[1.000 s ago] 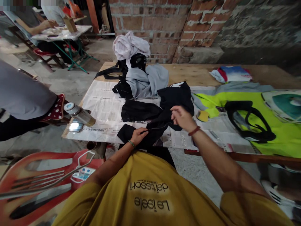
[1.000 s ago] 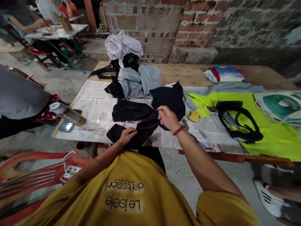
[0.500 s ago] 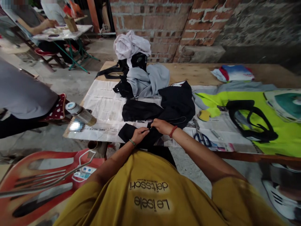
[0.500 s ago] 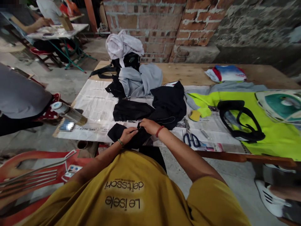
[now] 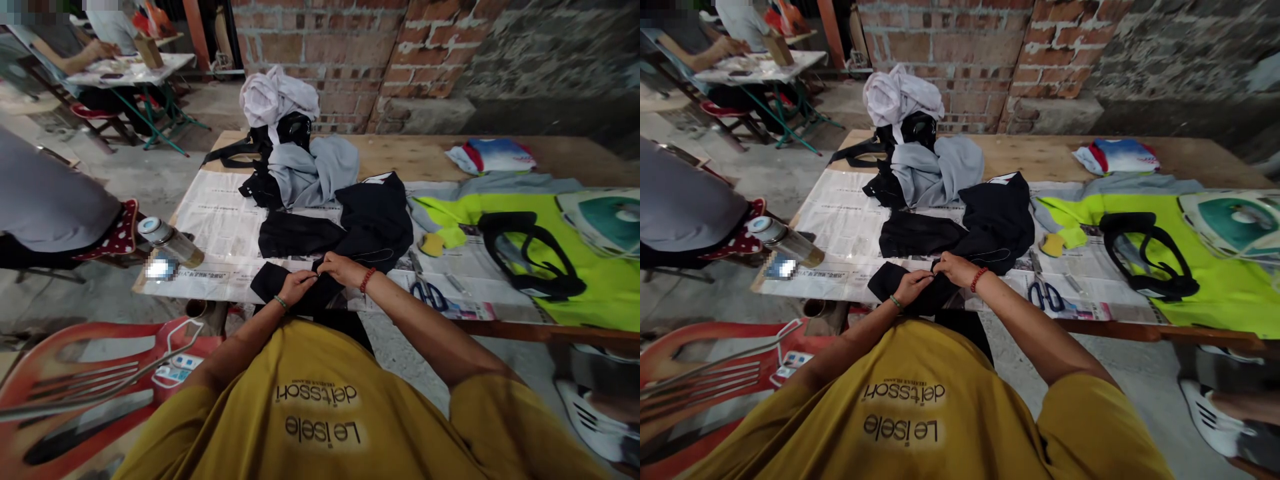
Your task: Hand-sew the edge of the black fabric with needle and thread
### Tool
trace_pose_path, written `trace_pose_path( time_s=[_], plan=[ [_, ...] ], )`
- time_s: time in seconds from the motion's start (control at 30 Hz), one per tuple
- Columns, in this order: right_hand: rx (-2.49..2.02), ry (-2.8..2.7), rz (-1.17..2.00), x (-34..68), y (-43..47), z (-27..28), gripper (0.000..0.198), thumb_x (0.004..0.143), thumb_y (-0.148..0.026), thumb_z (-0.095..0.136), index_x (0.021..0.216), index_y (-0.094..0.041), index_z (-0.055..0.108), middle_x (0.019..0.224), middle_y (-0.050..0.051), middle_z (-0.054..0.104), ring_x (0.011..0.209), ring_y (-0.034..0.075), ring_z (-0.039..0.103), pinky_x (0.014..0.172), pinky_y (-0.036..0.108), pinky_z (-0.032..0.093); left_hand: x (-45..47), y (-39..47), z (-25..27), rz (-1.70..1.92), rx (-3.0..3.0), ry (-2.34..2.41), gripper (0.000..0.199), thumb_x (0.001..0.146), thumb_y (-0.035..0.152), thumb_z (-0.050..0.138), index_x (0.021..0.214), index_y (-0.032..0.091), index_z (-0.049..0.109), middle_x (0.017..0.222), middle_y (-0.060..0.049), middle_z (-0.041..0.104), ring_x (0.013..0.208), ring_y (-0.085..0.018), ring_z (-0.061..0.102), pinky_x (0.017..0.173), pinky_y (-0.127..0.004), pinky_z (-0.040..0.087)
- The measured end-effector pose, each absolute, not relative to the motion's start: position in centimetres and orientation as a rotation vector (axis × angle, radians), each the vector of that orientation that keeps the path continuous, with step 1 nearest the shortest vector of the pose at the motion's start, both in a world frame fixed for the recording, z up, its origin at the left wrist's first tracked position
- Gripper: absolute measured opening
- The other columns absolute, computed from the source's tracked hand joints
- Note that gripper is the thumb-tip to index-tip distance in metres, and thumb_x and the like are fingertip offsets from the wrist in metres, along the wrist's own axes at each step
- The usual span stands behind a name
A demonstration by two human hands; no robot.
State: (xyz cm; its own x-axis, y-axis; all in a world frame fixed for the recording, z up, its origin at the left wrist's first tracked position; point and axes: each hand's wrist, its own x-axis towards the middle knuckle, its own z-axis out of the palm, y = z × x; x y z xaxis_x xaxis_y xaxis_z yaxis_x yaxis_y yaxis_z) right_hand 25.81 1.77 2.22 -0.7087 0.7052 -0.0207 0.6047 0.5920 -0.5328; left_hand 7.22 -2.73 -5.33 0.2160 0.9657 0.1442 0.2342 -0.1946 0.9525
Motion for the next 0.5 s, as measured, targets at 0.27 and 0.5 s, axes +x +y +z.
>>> trace_pose_path(
  time_s=[0.27,0.5],
  plan=[
    [-1.249,-2.178,1.213,24.8,1.9,3.3,0.029,0.075,-0.01,0.048,0.102,-0.016,0.059,0.071,-0.002,0.06,0.052,0.006,0.051,0.058,0.019,0.042,7.1,-2.8,-5.1,1.027,1.69,1.141,0.018,0.08,0.028,0.059,0.086,0.016,0.071,0.09,-0.006,0.071,0.084,-0.017,0.066,0.083,-0.029,0.052],
    [-1.399,-1.762,1.539,23.4,1.4,3.1,0.006,0.073,-0.013,0.054,0.078,-0.015,0.053,0.064,-0.003,0.063,0.037,0.004,0.047,0.041,0.015,0.036,7.1,-2.9,-5.1,1.061,1.76,1.081,0.017,0.081,0.027,0.059,0.086,0.017,0.071,0.087,-0.006,0.071,0.081,-0.015,0.065,0.079,-0.027,0.051]
  ],
)
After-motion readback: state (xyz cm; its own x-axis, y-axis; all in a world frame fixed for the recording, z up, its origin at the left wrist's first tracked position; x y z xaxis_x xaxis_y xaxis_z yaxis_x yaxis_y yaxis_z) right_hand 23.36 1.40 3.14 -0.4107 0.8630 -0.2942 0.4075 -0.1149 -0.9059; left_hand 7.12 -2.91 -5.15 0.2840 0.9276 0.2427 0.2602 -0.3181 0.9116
